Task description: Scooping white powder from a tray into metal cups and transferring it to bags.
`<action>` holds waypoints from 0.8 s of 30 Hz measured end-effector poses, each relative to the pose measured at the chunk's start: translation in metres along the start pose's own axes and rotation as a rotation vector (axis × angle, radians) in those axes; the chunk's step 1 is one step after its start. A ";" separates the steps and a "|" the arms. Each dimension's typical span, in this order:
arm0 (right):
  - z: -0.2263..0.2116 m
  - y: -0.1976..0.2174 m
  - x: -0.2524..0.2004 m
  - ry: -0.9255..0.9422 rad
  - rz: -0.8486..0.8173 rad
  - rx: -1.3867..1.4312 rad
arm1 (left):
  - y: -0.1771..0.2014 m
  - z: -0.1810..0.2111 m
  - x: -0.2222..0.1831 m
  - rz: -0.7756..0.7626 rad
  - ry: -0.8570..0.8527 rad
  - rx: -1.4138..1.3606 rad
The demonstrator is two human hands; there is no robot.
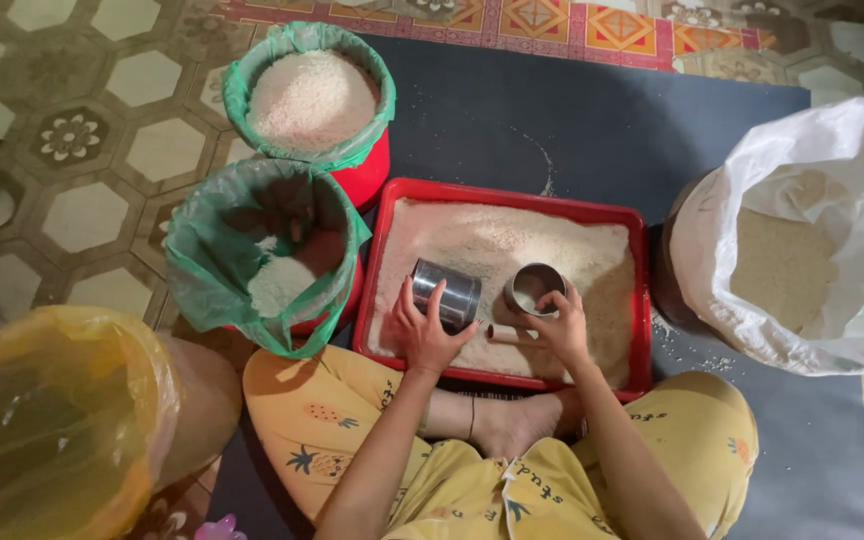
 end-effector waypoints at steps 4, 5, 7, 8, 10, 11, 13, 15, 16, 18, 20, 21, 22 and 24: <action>0.028 -0.014 0.002 -0.018 -0.054 0.022 | -0.005 -0.003 -0.001 -0.032 0.027 -0.007; 0.033 -0.016 0.000 -0.020 -0.053 0.021 | -0.004 -0.003 -0.005 -0.033 0.027 -0.008; 0.041 -0.022 0.001 -0.020 -0.043 -0.005 | -0.005 -0.005 -0.004 -0.060 0.043 -0.045; 0.036 -0.018 0.000 -0.019 -0.039 -0.002 | -0.006 -0.006 -0.005 -0.059 0.039 -0.045; 0.025 -0.011 -0.002 -0.005 0.012 0.003 | -0.008 -0.009 -0.007 -0.084 0.059 -0.053; 0.020 -0.006 -0.001 -0.004 0.013 0.007 | -0.007 -0.008 -0.008 -0.082 0.056 -0.050; 0.007 0.004 0.004 0.010 0.071 0.064 | -0.006 -0.008 -0.008 -0.137 0.116 -0.091; -0.003 0.014 0.005 -0.002 0.078 0.141 | -0.003 -0.008 -0.008 -0.152 0.139 -0.106; -0.007 0.020 0.004 -0.017 0.087 0.212 | -0.002 -0.007 -0.009 -0.171 0.163 -0.127; -0.012 0.023 0.004 -0.011 0.077 0.242 | -0.006 -0.013 -0.011 -0.181 0.164 -0.105; -0.022 0.026 0.001 -0.008 0.067 0.268 | -0.007 -0.013 -0.011 -0.194 0.168 -0.086; -0.032 0.027 -0.002 0.017 0.054 0.327 | -0.005 -0.012 -0.011 -0.204 0.183 -0.098; -0.042 0.027 -0.004 0.042 0.041 0.386 | -0.003 -0.010 -0.010 -0.214 0.199 -0.110; -0.053 0.024 -0.005 0.047 0.020 0.429 | -0.007 -0.014 -0.014 -0.224 0.197 -0.102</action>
Point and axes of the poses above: each hand's wrist, its own x-axis towards the middle knuckle, its own y-axis out of the back of the hand, z = x × y, the point moved 4 cm from there along x, towards the middle knuckle, and after that the axes turned 10 degrees about -x, right-handed, at the moved point
